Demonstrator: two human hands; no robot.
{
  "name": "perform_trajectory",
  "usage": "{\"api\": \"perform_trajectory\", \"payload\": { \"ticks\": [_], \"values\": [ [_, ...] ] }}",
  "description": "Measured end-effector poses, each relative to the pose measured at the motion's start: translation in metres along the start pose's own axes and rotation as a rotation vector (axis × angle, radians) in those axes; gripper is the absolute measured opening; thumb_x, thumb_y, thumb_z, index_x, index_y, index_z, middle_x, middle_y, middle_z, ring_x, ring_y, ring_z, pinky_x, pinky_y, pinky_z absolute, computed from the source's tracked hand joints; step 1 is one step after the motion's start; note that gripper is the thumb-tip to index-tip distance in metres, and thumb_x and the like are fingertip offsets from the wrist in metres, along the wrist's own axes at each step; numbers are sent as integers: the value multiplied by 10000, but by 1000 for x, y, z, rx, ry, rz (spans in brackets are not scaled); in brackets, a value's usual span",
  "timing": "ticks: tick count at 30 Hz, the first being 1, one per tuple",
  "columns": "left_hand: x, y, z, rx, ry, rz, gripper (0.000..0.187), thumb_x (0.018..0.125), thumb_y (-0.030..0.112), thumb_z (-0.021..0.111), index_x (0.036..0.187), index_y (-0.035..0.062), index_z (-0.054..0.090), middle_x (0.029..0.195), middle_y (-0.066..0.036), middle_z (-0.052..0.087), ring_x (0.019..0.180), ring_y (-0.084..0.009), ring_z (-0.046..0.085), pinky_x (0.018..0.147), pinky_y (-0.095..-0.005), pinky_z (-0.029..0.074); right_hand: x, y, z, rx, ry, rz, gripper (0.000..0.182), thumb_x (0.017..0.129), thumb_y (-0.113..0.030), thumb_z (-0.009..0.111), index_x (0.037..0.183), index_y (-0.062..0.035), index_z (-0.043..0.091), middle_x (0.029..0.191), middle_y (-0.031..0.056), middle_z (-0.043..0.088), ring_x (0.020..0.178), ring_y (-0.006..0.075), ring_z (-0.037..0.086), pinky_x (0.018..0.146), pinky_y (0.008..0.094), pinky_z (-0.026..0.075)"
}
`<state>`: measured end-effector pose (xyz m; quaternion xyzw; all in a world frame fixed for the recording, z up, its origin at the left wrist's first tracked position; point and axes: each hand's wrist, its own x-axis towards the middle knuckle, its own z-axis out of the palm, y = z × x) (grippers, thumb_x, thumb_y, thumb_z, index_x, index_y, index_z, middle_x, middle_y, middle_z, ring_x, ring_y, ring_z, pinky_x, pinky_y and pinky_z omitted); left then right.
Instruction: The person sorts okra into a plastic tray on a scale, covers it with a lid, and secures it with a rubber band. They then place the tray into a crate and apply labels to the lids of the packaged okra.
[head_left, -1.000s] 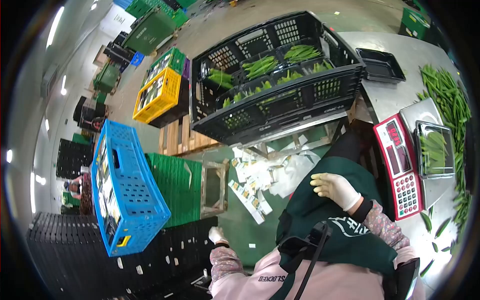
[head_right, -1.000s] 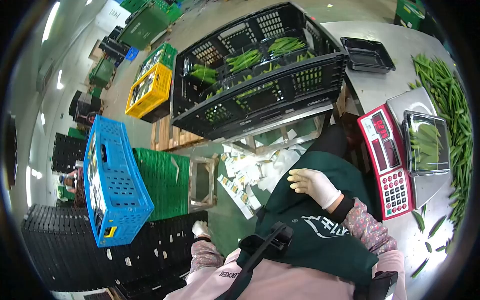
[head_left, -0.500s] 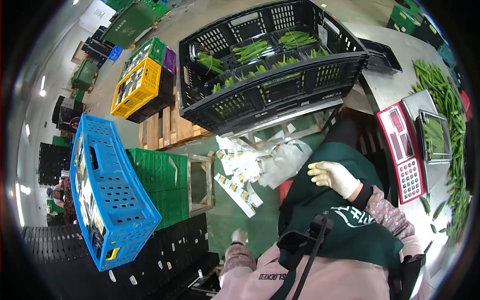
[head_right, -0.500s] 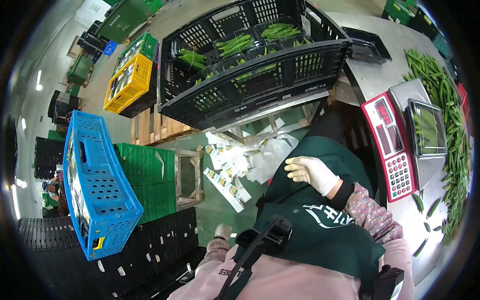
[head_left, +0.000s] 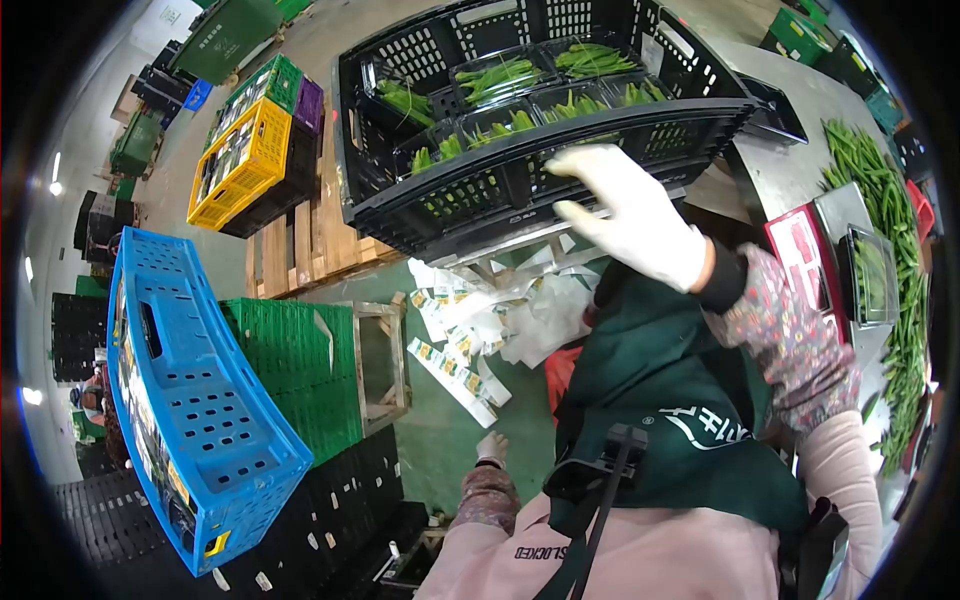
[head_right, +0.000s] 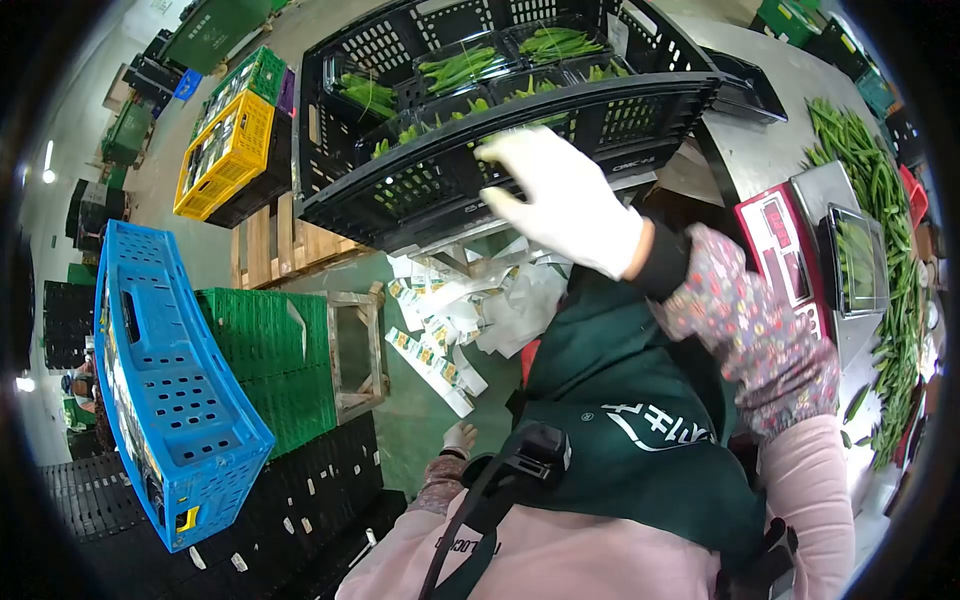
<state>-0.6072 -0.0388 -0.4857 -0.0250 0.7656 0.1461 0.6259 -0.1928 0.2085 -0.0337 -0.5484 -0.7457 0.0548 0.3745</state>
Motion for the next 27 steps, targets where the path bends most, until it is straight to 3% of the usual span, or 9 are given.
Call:
{"api": "perform_trajectory", "payload": {
  "ticks": [1, 3, 4, 5, 9, 11, 18, 20, 27],
  "values": [
    [7, -9, 3, -6, 1, -9, 467, 1027, 320, 438, 1444, 112, 454, 1323, -67, 615, 1022, -248, 668, 863, -428, 482, 19, 2, 10, -205, 30, -255, 499, 799, -226, 738, 1216, 10, 598, 1232, 177, 612, 1198, 336, 570, 1010, 410, 467],
    [19, -25, 15, -17, -43, -91, 502, 1029, 339, 448, 1472, 104, 424, 1367, -65, 584, 1089, -255, 646, 870, -422, 489, 52, -1, 35, -194, -83, -360, 639, 731, -276, 778, 1251, 26, 562, 1297, 194, 569, 1276, 360, 501, 1075, 444, 406],
    [21, -31, 23, -51, 0, -71, 387, 991, 302, 543, 1279, 45, 572, 1143, -113, 689, 753, -256, 671, 587, -360, 484, 66, -3, 47, -235, -123, -425, 690, 710, -285, 799, 1265, 36, 543, 1298, 199, 565, 1252, 371, 515, 1052, 441, 426],
    [23, -36, 31, -58, 2, -83, 387, 991, 302, 543, 1279, 45, 572, 1143, -113, 689, 753, -256, 671, 587, -360, 484, 76, -7, 59, -238, -172, -436, 708, 720, -306, 796, 1285, 35, 541, 1309, 200, 559, 1247, 358, 521, 1050, 435, 422],
    [52, -40, 67, -133, -43, -86, 384, 986, 307, 552, 1286, 68, 573, 1160, -111, 688, 768, -227, 676, 581, -348, 477, 122, -20, 86, -223, -591, -221, 586, 789, -323, 745, 1249, -11, 558, 1038, 173, 669, 952, 349, 666, 844, 436, 528],
    [72, -39, 84, -140, -75, -66, 345, 973, 300, 567, 1226, 66, 597, 1090, -103, 694, 739, -214, 669, 552, -343, 466, 143, -14, 93, -260, -680, -270, 358, 833, -350, 702, 983, -37, 614, 745, 171, 651, 735, 382, 665, 695, 470, 525],
    [80, 32, 145, -41, -143, -107, 291, 982, 274, 524, 1188, 79, 588, 1058, -66, 697, 766, -212, 655, 551, -347, 430, 164, 1, 105, -126, -722, -205, 332, 839, -363, 694, 891, -36, 672, 725, 204, 628, 762, 402, 652, 706, 470, 515],
    [82, 51, 159, -75, -127, -33, 219, 917, 224, 599, 1037, 42, 619, 860, -82, 655, 653, -207, 628, 519, -341, 458, 173, 3, 109, -128, -758, -137, 306, 835, -345, 696, 869, -42, 674, 692, 198, 611, 719, 393, 643, 677, 464, 503],
    [144, 86, 208, -222, -113, -68, 305, 903, 188, 577, 1130, -6, 638, 901, -111, 678, 707, -253, 660, 596, -382, 534, 211, 10, 118, -47, -789, 32, 284, 826, -297, 719, 921, -31, 690, 701, 214, 608, 655, 376, 623, 619, 421, 486]
  ]
}}
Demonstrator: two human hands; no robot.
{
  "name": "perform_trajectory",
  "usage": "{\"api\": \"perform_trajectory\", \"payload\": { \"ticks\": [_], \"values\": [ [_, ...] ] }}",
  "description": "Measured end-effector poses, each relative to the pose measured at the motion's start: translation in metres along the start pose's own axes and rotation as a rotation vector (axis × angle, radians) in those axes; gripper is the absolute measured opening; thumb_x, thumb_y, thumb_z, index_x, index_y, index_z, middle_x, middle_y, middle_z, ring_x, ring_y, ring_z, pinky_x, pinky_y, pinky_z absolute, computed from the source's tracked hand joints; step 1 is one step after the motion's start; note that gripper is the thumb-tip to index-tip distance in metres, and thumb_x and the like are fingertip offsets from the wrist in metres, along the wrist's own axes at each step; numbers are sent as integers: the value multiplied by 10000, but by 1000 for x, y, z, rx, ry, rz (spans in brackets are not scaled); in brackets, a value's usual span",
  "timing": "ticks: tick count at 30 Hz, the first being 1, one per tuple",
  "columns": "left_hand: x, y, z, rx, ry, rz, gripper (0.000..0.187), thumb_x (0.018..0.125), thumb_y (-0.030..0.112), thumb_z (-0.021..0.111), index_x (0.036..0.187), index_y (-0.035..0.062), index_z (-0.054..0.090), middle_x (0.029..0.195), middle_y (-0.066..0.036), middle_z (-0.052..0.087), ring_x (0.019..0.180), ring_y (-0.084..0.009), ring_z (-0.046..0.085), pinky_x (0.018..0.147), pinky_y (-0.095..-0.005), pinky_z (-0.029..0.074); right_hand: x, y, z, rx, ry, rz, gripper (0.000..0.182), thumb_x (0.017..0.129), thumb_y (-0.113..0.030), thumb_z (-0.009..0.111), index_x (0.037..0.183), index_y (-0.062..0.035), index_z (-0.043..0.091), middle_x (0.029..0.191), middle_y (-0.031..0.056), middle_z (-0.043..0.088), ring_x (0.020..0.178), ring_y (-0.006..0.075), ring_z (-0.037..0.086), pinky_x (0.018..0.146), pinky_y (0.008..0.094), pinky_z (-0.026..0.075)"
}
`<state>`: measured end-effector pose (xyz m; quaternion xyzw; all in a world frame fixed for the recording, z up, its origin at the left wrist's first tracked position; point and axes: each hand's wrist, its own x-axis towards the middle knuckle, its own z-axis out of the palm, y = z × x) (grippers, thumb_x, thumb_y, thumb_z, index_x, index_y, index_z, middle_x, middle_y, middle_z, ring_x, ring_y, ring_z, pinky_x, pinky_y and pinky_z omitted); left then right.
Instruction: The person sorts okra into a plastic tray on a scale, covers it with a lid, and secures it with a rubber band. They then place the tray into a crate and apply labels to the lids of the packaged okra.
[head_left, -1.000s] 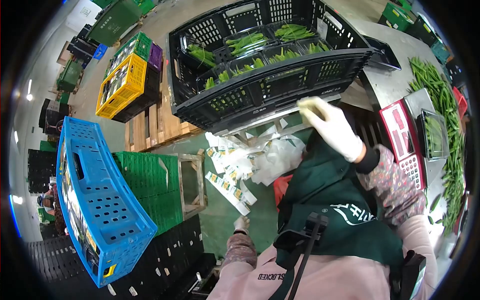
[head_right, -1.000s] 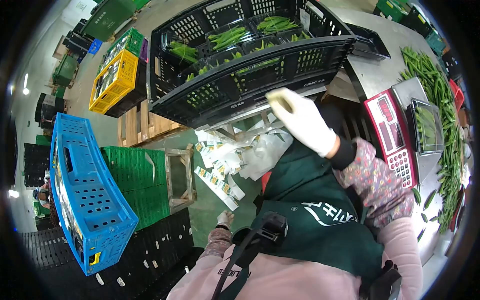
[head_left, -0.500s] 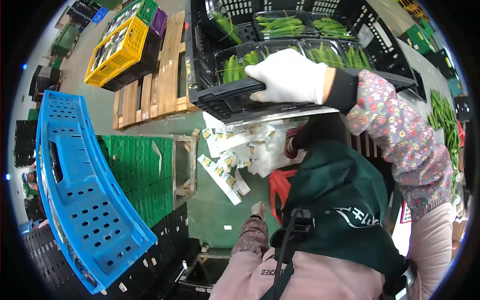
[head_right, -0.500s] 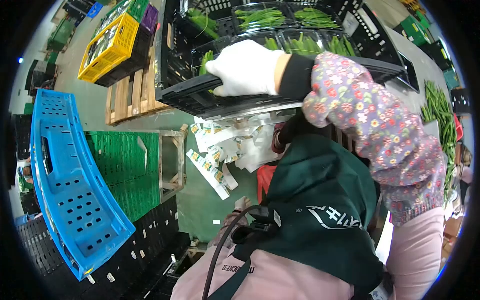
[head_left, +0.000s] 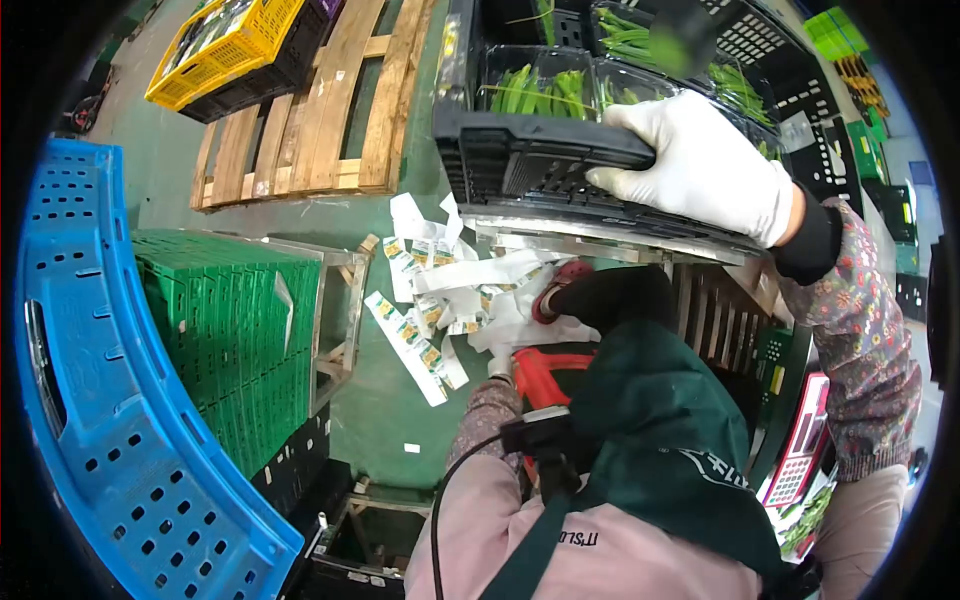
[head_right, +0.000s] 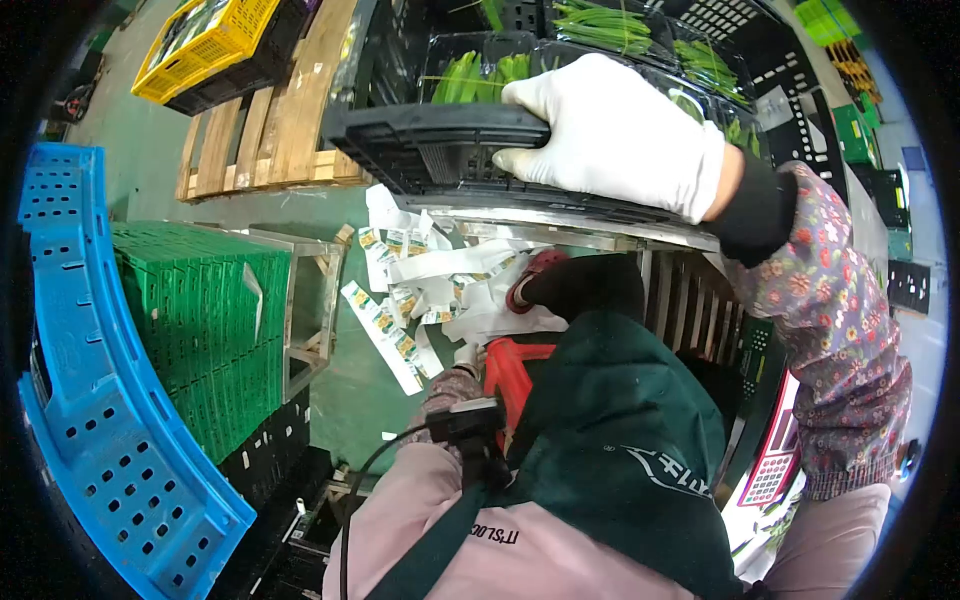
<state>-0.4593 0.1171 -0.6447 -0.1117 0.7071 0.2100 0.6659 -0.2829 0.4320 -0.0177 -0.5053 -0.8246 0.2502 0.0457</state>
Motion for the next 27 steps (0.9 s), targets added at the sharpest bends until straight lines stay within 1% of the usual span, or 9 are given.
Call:
{"api": "perform_trajectory", "payload": {
  "ticks": [5, 6, 8, 10, 13, 17, 21, 22, 27],
  "values": [
    [8, 45, 36, -9, 13, 60, 289, 896, 205, 568, 1082, 7, 667, 892, -104, 683, 711, -232, 663, 578, -362, 536, 18, 1, -11, -1, -20, 27, 287, 815, -240, 725, 942, 3, 642, 739, 225, 630, 682, 387, 628, 643, 413, 494],
    [1, 58, 41, 104, 48, 79, 274, 891, 206, 566, 1057, 19, 681, 896, -95, 681, 714, -225, 663, 568, -353, 535, 21, 3, -11, 32, -39, 49, 274, 820, -219, 718, 938, 10, 622, 707, 214, 620, 663, 373, 626, 632, 409, 491],
    [19, 75, 43, -190, -85, 5, 224, 856, 153, 586, 1019, 45, 695, 999, -78, 664, 768, -219, 653, 549, -382, 493, 24, 6, -14, 71, -92, 112, 255, 781, -121, 744, 956, 8, 611, 734, 170, 577, 623, 287, 581, 616, 353, 471],
    [132, 49, 28, 384, -94, 518, 342, 841, 133, 610, 1166, 44, 669, 1048, -106, 664, 820, -223, 643, 681, -383, 524, 24, 12, -10, 45, -66, -20, 262, 766, -83, 727, 988, 1, 618, 762, 151, 584, 672, 289, 592, 653, 344, 472],
    [112, 82, 43, -35, 15, 269, 372, 844, 127, 608, 1206, 48, 644, 1067, -107, 657, 838, -226, 638, 693, -390, 522, 27, 11, -9, 79, -54, -27, 302, 735, -18, 689, 1026, 28, 625, 850, 156, 625, 760, 312, 626, 704, 356, 490],
    [104, 115, 57, -155, 76, 250, 418, 847, 118, 605, 1259, 53, 611, 1092, -108, 649, 862, -231, 632, 709, -400, 520, 34, 14, -16, 15, -121, -80, 413, 640, -48, 713, 1037, 39, 645, 879, 176, 656, 761, 332, 662, 692, 364, 522],
    [106, 135, 62, -244, 121, 260, 466, 850, 109, 603, 1313, 58, 578, 1117, -110, 640, 885, -236, 626, 725, -409, 517, 37, 14, -21, 0, -179, -125, 408, 692, -105, 727, 1061, 50, 646, 932, 169, 684, 784, 313, 678, 691, 351, 520],
    [107, 140, 62, -264, 127, 263, 479, 851, 107, 602, 1326, 60, 570, 1124, -110, 638, 891, -237, 624, 729, -412, 517, 27, 10, -24, -34, -218, 1, 489, 635, -186, 719, 1055, 37, 603, 946, 185, 627, 831, 362, 621, 772, 394, 481],
    [122, 149, 58, -341, 157, 257, 543, 855, 96, 598, 1393, 66, 529, 1155, -111, 627, 921, -244, 617, 748, -424, 514, 16, 13, -29, -52, -280, 77, 471, 854, -211, 720, 1215, 55, 574, 1098, 180, 639, 981, 296, 632, 900, 364, 463]
  ]
}}
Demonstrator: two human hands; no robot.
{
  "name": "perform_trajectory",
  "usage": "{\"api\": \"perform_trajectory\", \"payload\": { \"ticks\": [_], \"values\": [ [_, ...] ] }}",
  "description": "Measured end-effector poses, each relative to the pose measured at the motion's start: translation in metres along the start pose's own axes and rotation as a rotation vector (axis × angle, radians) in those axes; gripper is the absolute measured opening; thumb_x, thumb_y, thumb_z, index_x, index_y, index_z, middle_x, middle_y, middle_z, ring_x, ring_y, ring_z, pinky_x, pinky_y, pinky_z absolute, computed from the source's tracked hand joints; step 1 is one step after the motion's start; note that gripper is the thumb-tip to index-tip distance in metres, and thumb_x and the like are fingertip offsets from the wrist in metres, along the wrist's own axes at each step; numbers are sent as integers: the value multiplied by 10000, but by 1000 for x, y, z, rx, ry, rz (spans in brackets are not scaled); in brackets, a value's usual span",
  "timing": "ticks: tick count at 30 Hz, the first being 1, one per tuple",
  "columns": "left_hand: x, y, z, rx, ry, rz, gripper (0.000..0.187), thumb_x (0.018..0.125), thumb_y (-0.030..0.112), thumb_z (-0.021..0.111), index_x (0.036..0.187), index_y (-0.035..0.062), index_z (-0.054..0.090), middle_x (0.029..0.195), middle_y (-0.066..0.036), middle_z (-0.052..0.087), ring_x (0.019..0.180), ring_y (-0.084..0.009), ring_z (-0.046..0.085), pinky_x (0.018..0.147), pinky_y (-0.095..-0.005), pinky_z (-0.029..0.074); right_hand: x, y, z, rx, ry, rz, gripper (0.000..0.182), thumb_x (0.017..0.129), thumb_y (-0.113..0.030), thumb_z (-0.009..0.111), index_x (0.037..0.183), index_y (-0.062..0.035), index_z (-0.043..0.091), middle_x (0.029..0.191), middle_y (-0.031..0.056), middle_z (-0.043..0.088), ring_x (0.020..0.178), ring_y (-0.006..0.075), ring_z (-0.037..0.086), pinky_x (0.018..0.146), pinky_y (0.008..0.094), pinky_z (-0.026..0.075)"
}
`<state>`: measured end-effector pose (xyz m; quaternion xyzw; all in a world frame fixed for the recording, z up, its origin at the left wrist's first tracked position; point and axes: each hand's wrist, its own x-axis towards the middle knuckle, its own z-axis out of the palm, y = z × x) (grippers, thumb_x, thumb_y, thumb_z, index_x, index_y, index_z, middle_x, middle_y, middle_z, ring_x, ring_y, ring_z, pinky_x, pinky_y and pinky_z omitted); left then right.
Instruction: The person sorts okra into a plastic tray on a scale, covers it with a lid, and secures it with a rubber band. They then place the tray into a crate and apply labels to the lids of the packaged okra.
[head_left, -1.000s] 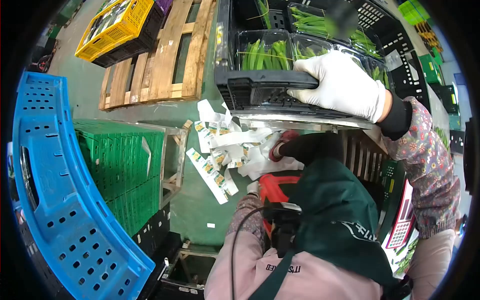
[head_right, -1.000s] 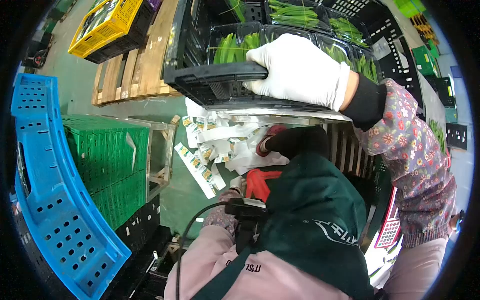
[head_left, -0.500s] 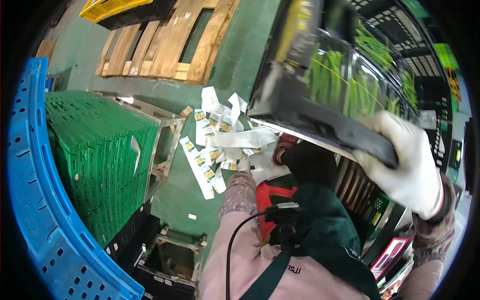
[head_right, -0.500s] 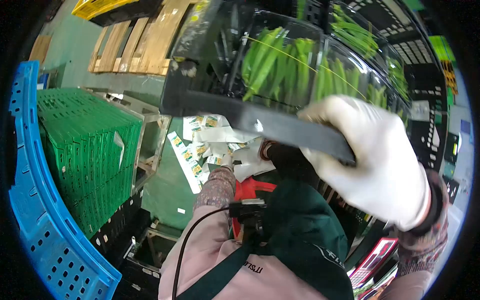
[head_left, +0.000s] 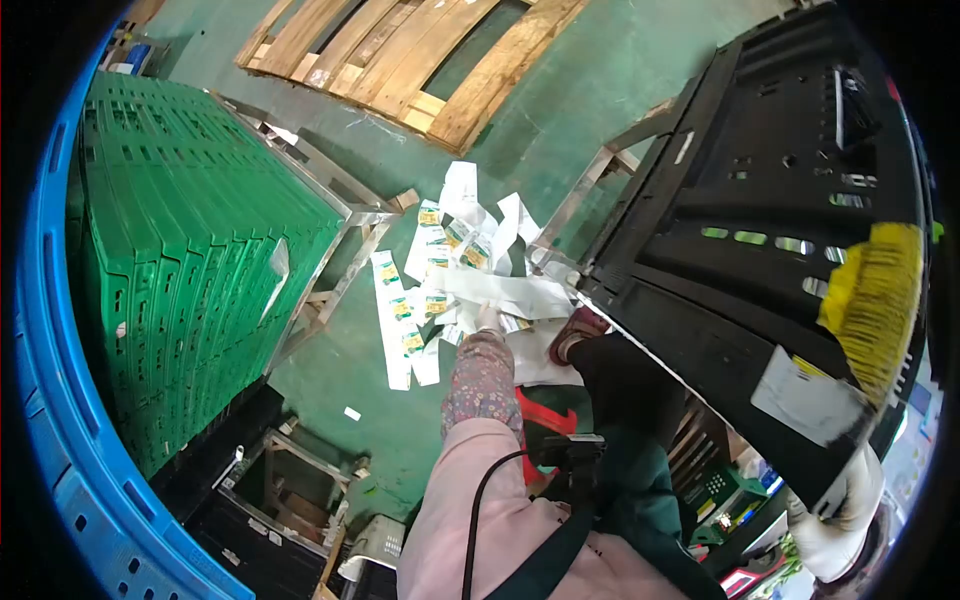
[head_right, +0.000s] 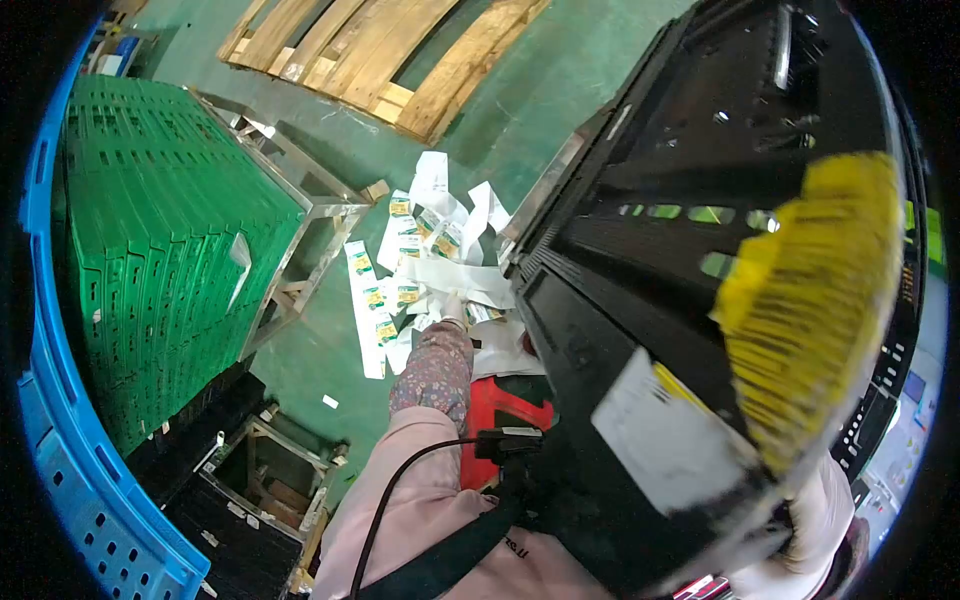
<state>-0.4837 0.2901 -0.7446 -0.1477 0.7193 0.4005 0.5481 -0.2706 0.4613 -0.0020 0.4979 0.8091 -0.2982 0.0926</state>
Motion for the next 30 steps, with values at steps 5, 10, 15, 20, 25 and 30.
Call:
{"api": "perform_trajectory", "payload": {
  "ticks": [5, 10, 15, 20, 25, 30],
  "values": [
    [72, -52, -10, -38, -86, 60, 696, 840, 73, 584, 1508, 47, 389, 1243, -145, 595, 990, -287, 617, 789, -431, 522, -32, 11, 0, 95, -45, 141, 547, 896, -163, 716, 1344, 51, 487, 1237, 172, 611, 1121, 243, 598, 978, 363, 438],
    [4, 2, 13, -273, -223, -164, 659, 836, 70, 568, 1474, 29, 407, 1294, -178, 569, 1098, -329, 604, 908, -466, 510, -73, 34, 11, 130, 108, 223, 768, 887, -88, 719, 1492, 50, 267, 1369, 178, 530, 1221, 226, 553, 1042, 357, 413],
    [53, -14, 19, -437, -331, -386, 680, 870, 279, 613, 1471, 34, 412, 1238, -203, 579, 1086, -369, 615, 945, -518, 492, -84, 38, 15, 200, 122, 366, 834, 894, -107, 721, 1519, 65, 195, 1394, 208, 504, 1246, 243, 542, 1045, 352, 419],
    [112, -49, -6, -376, 97, -156, 342, 828, 213, 572, 1071, -27, 593, 1025, -175, 657, 897, -356, 657, 833, -490, 537, -93, 51, 15, 141, 122, 216, 800, 885, -53, 685, 1512, 75, 205, 1377, 219, 515, 1242, 279, 544, 1050, 378, 419],
    [85, -33, -6, -441, 72, -206, 307, 827, 180, 566, 1046, -31, 604, 1010, -167, 651, 870, -332, 650, 802, -474, 534, -92, 45, 20, 128, 126, 244, 794, 874, -47, 681, 1506, 78, 218, 1366, 226, 522, 1230, 295, 552, 1045, 387, 423],
    [60, -21, 10, -538, -147, -346, 274, 826, 146, 559, 1022, -36, 615, 995, -160, 645, 844, -308, 643, 771, -459, 531, -83, 40, 28, 112, 137, 252, 788, 863, -41, 678, 1501, 81, 231, 1355, 233, 529, 1218, 311, 560, 1039, 396, 428]
  ]
}}
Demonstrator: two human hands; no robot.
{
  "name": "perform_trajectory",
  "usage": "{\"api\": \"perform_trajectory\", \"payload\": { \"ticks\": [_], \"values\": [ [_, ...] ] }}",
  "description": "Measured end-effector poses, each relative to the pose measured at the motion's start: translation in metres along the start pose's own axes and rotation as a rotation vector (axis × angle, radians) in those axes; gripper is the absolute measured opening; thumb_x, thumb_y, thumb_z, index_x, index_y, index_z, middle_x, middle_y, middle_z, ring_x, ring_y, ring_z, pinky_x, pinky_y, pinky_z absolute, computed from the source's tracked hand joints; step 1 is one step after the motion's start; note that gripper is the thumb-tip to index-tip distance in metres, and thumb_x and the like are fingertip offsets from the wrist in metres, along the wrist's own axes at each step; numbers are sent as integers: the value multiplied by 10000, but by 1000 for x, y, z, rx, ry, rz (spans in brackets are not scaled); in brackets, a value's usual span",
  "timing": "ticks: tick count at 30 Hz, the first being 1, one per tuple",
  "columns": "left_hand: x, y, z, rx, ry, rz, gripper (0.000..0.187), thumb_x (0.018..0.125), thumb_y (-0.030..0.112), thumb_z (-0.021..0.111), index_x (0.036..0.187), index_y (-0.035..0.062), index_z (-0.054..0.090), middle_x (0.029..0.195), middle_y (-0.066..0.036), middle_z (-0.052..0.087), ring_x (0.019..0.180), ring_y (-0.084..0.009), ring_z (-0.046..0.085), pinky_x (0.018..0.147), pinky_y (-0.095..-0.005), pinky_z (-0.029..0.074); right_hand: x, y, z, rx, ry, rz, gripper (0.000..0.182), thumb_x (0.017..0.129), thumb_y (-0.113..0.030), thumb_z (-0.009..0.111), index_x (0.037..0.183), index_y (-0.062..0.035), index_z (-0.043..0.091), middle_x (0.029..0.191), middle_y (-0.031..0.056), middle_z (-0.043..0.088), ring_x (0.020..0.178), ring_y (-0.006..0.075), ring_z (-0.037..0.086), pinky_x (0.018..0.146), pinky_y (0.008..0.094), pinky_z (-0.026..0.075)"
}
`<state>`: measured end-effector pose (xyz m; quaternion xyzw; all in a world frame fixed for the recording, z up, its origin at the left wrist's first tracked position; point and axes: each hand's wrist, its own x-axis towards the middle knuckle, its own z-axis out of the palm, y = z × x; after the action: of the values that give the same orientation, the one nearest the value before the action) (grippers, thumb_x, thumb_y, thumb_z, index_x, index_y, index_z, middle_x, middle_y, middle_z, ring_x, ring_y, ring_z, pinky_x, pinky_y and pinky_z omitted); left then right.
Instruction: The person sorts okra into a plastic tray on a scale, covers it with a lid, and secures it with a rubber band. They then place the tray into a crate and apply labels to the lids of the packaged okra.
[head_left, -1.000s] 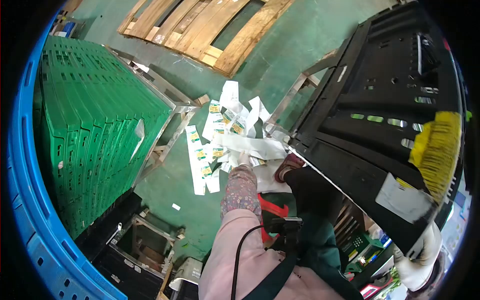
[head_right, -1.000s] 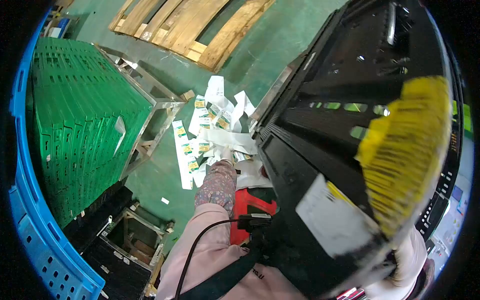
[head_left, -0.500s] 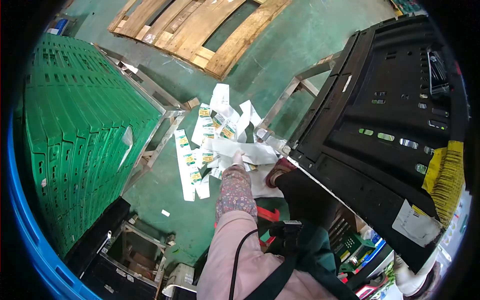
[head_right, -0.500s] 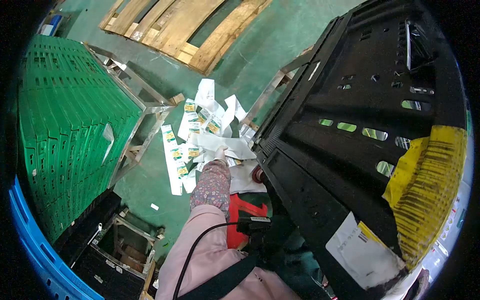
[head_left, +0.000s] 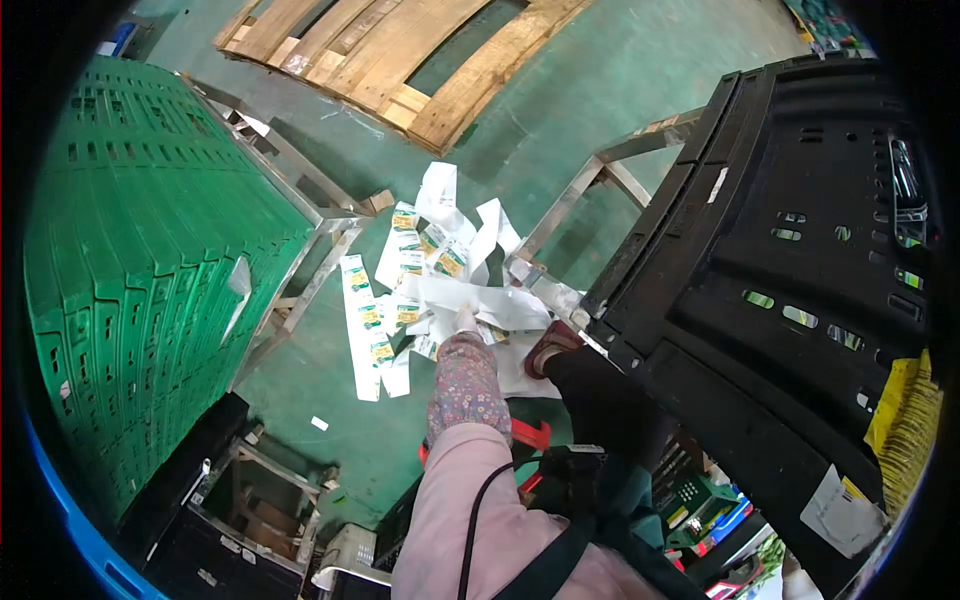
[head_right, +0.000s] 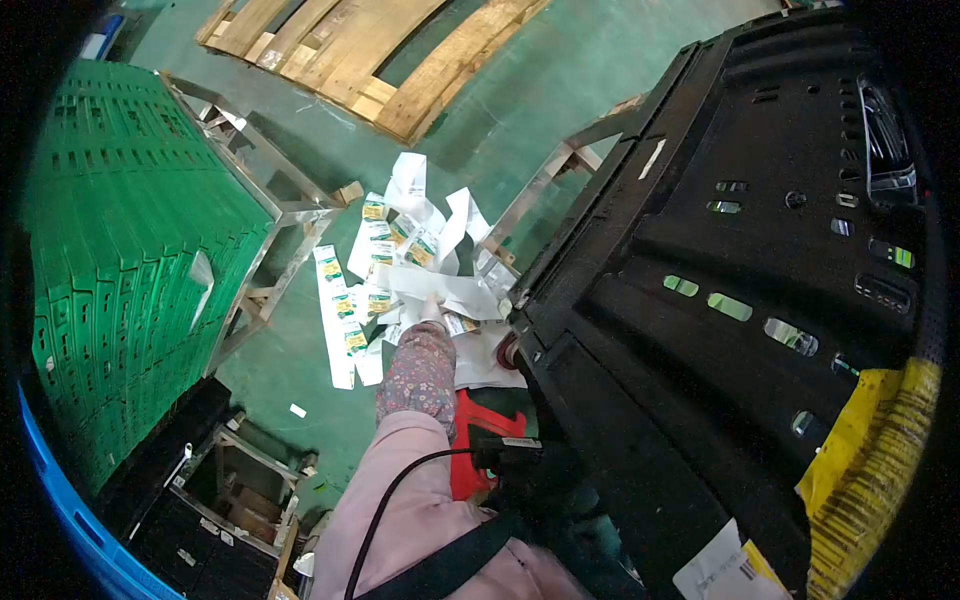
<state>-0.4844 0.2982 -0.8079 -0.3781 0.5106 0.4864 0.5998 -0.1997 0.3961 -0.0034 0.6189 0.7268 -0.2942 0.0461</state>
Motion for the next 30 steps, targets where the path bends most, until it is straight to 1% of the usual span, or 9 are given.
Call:
{"api": "perform_trajectory", "payload": {
  "ticks": [3, 5, 6, 7, 9, 11, 13, 25, 30],
  "values": [
    [5, -9, 5, 15, -38, -32, 261, 825, 132, 556, 1012, -38, 620, 988, -157, 643, 833, -298, 640, 759, -453, 530, -1, -1, -1, -12, 16, -8, 785, 856, -37, 675, 1497, 83, 239, 1348, 237, 533, 1210, 320, 565, 1036, 402, 430],
    [35, -16, 0, 216, 92, 288, 297, 841, 178, 587, 1040, -39, 631, 995, -144, 651, 820, -279, 631, 753, -439, 514, -6, -2, -6, -21, 46, -41, 782, 851, -34, 674, 1495, 84, 244, 1343, 240, 536, 1205, 327, 568, 1034, 405, 432],
    [-31, -16, 38, 158, 138, 270, 513, 776, 123, 714, 1235, -78, 607, 1175, -168, 620, 1030, -284, 597, 962, -385, 448, -7, -2, -3, -27, 71, -65, 781, 849, -33, 673, 1494, 85, 247, 1341, 241, 538, 1203, 330, 570, 1033, 407, 433],
    [-44, -19, 44, 166, 132, 272, 513, 776, 123, 714, 1235, -78, 607, 1175, -168, 620, 1030, -284, 597, 962, -385, 448, -2, -3, 0, -47, 103, -106, 780, 847, -32, 672, 1492, 86, 250, 1339, 243, 539, 1200, 333, 571, 1032, 409, 434],
    [-48, -40, 36, 639, 100, 570, 551, 764, 117, 719, 1261, -82, 589, 1232, -202, 600, 1041, -316, 611, 970, -372, 460, 10, -11, 5, -93, 142, -224, 778, 843, -29, 671, 1490, 87, 255, 1334, 245, 542, 1195, 339, 574, 1030, 413, 435],
    [-87, -62, 36, 1072, 178, 781, 574, 767, 151, 723, 1281, -65, 584, 1302, -246, 549, 1102, -357, 598, 993, -381, 463, 38, -43, -7, -307, -84, -276, 764, 785, -50, 673, 1454, 87, 330, 1291, 285, 555, 1128, 409, 595, 997, 441, 450],
    [-148, -83, 45, 1086, 197, 892, 586, 758, 177, 719, 1284, -46, 587, 1326, -257, 516, 1232, -378, 518, 1045, -420, 427, 83, -90, 10, -236, 113, -435, 412, 639, -76, 708, 1032, 26, 637, 841, 148, 666, 684, 297, 653, 636, 349, 505],
    [-341, -102, 1, 1554, -216, 1470, 659, 768, 86, 619, 1402, -29, 482, 1355, -229, 484, 1242, -412, 469, 1065, -451, 395, 67, -69, 28, -228, 409, -523, 215, 795, -172, 699, 945, -65, 588, 742, 142, 623, 716, 358, 646, 641, 450, 514],
    [-402, -86, -14, 1699, -427, 1754, 631, 787, 133, 606, 1399, 10, 510, 1362, -163, 502, 1334, -348, 432, 1173, -606, 164, 37, -40, 32, -246, 338, -511, 254, 788, -221, 697, 942, -45, 599, 739, 161, 631, 724, 372, 652, 662, 460, 517]
  ]
}}
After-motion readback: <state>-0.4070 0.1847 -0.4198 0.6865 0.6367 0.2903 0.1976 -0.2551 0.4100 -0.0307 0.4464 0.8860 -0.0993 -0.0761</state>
